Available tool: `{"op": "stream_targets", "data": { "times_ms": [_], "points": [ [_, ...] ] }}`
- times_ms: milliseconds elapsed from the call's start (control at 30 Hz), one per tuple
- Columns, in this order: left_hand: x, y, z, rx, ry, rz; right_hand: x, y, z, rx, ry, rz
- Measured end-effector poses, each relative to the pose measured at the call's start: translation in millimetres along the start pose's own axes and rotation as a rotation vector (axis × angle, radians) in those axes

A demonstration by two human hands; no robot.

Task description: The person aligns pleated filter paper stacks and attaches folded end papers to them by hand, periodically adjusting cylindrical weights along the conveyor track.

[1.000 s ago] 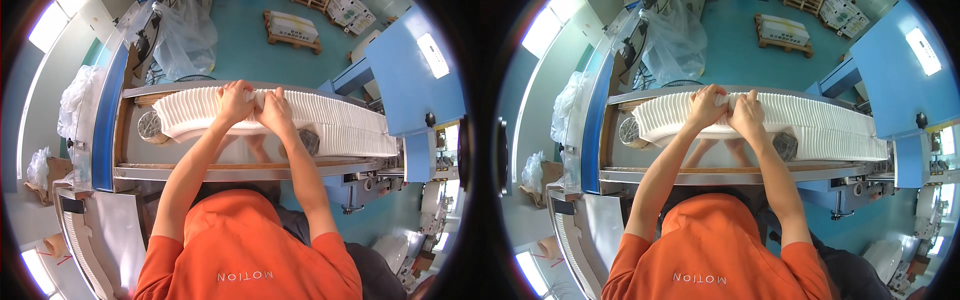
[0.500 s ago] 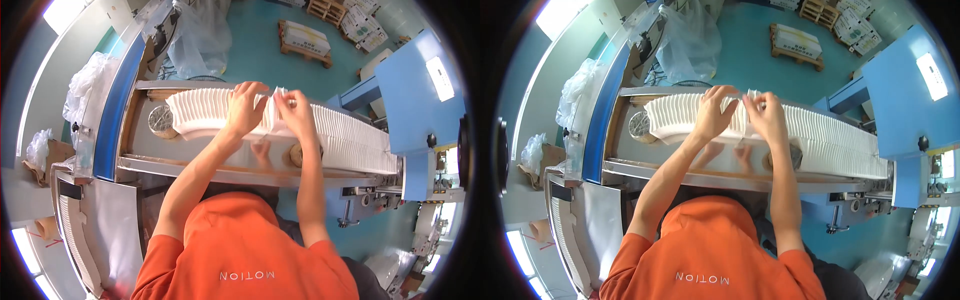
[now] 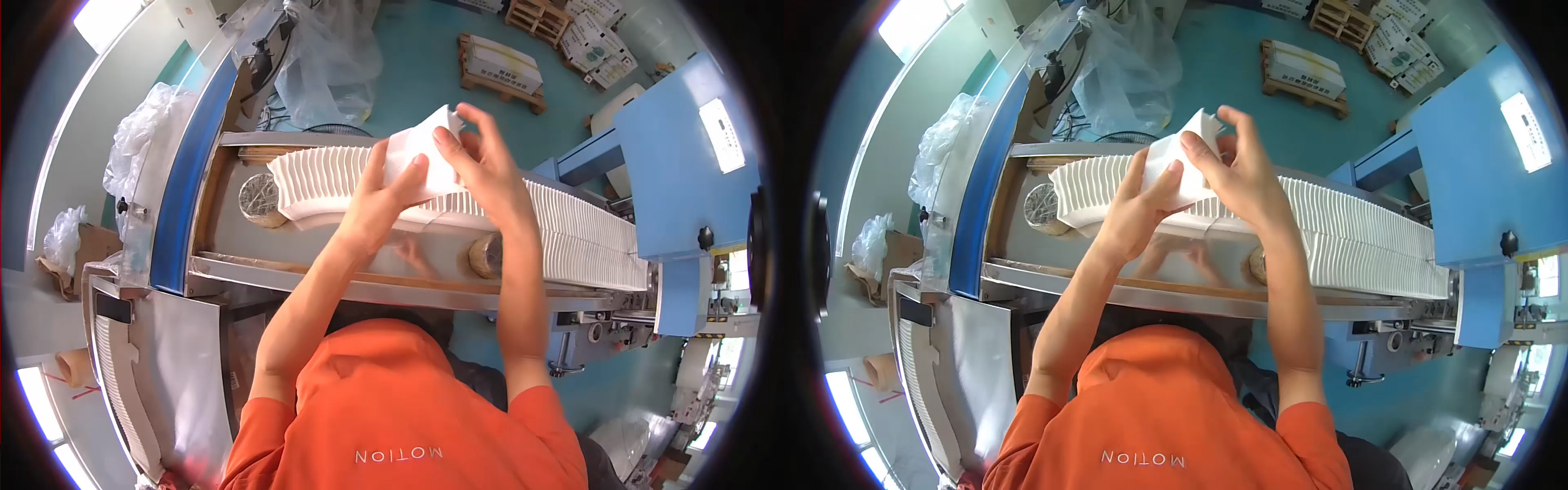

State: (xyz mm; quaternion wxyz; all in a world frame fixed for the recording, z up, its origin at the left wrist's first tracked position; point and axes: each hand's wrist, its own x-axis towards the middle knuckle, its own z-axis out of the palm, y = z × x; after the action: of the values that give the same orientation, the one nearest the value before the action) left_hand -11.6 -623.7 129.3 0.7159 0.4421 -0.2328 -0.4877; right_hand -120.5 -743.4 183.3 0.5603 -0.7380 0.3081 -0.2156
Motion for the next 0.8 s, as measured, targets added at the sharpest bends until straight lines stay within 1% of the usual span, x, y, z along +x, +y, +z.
{"op": "stream_targets", "data": {
  "times_ms": [100, 133, 233, 333, 433, 533, 633, 733, 800],
  "points": [
    [0, -9, -15, -0.257, 0.045, -0.129, 4, 14, 8, 0.275, 0.015, 0.104],
    [-4, -8, -17, -0.294, 0.055, -0.157, 8, 25, 9, 0.309, -0.018, 0.113],
    [-5, -16, -26, -0.414, 0.074, -0.193, 10, 34, 14, 0.499, -0.080, 0.166],
    [-8, -20, -25, -0.565, 0.140, -0.201, 11, 35, 17, 0.624, -0.150, 0.222],
    [-8, -30, -34, -0.714, 0.101, -0.202, 12, 40, 22, 0.756, -0.206, 0.244],
    [-7, -34, -42, -0.769, 0.038, -0.199, 14, 47, 26, 0.780, -0.218, 0.276],
    [-14, -34, -45, -0.748, 0.075, -0.206, 8, 35, 37, 0.563, -0.081, 0.269],
    [-23, -21, -38, -0.506, 0.217, -0.164, 21, 28, 30, 0.258, -0.159, 0.273],
    [-29, -16, -41, -0.401, 0.220, -0.089, 25, 20, 36, 0.122, -0.184, 0.191]
  ]
}}
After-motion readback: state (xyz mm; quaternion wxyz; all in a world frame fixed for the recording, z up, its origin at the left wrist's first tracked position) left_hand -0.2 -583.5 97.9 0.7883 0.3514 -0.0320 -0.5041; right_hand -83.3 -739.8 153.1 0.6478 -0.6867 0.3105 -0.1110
